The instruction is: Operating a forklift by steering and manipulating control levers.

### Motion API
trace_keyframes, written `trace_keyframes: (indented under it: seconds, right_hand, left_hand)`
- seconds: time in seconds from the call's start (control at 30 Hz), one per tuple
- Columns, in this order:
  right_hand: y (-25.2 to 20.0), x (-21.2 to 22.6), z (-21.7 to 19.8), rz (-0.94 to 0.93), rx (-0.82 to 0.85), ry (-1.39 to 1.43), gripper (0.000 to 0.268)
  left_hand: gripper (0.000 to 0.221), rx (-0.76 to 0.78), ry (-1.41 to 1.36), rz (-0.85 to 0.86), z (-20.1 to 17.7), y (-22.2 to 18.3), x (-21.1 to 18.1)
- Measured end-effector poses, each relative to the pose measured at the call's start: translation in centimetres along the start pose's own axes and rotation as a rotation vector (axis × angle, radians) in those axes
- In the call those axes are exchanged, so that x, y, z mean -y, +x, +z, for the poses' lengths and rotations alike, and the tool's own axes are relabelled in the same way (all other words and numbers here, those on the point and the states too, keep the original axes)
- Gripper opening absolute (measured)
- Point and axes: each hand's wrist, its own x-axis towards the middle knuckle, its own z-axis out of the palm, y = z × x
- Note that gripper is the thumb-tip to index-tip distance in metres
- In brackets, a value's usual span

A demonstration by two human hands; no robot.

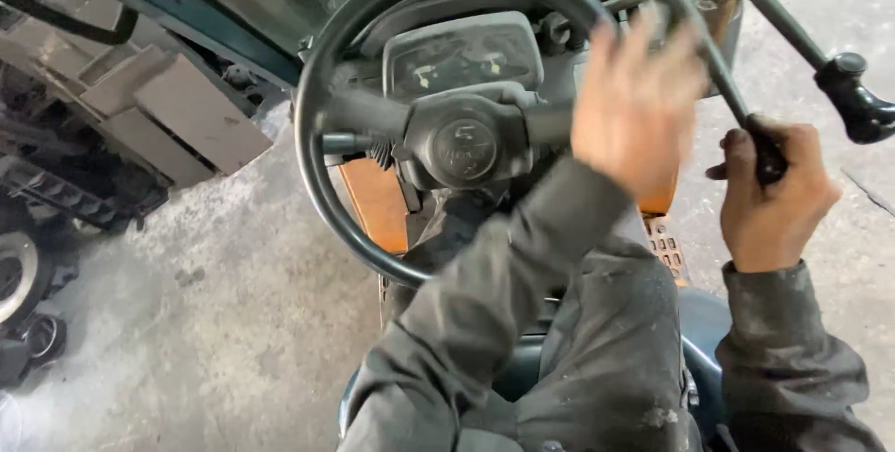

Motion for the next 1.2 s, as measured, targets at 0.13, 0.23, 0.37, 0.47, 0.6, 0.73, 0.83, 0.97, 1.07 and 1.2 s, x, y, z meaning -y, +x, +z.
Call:
trace_keyframes:
  seconds: [0.13,0.23,0.37,0.47,0.6,0.73,0.83,0.97,1.07,1.2]
  right_hand:
    - [-0.9,-1.7,-0.5,0.028,0.029,0.020,0.006]
    - [-1.4,-1.6,-0.2,0.027,0.033,0.011,0.009]
    - [-1.2,-0.1,0.2,-0.011,0.014,0.029,0.010]
    - [-1.3,0.4,0.0,-0.011,0.006,0.026,0.011]
    - [-2.0,-2.0,-0.1,-0.032,0.043,-0.013,0.010]
    - [-0.7,1.5,0.2,-0.033,0.005,-0.006,0.011]
    - [-0.8,1.2,0.2,-0.054,0.005,-0.034,0.011]
    - [-0.9,0.5,0.3,-0.019,-0.002,0.002,0.011]
    - [-0.8,0.5,0.3,-0.024,-0.001,0.006,0.011]
    - [-0.9,0.2,0.2,-0.029,0.004,0.034,0.011]
  left_hand:
    - [0.014,0.115,0.184,-0.203,-3.0,7.1,10.8]
    - [0.019,-0.079,0.561,-0.120,-10.0,5.2,18.7]
    - [0.019,-0.172,0.336,-0.303,-20.1,-2.3,18.1]
    - [0.029,-0.175,0.310,-0.387,-22.2,-9.0,16.0]
    - [0.032,-0.210,0.350,-0.500,-21.8,-14.4,10.9]
    - [0.032,-0.242,0.305,-0.532,-20.6,-15.9,6.8]
    - [0.031,-0.246,0.271,-0.557,-20.1,-16.4,5.2]
    - [0.030,-0.263,0.260,-0.569,-19.9,-16.7,5.0]
    - [0.030,-0.267,0.254,-0.577,-19.8,-16.5,5.0]
    - [0.028,-0.280,0.242,-0.591,-19.8,-16.4,4.8]
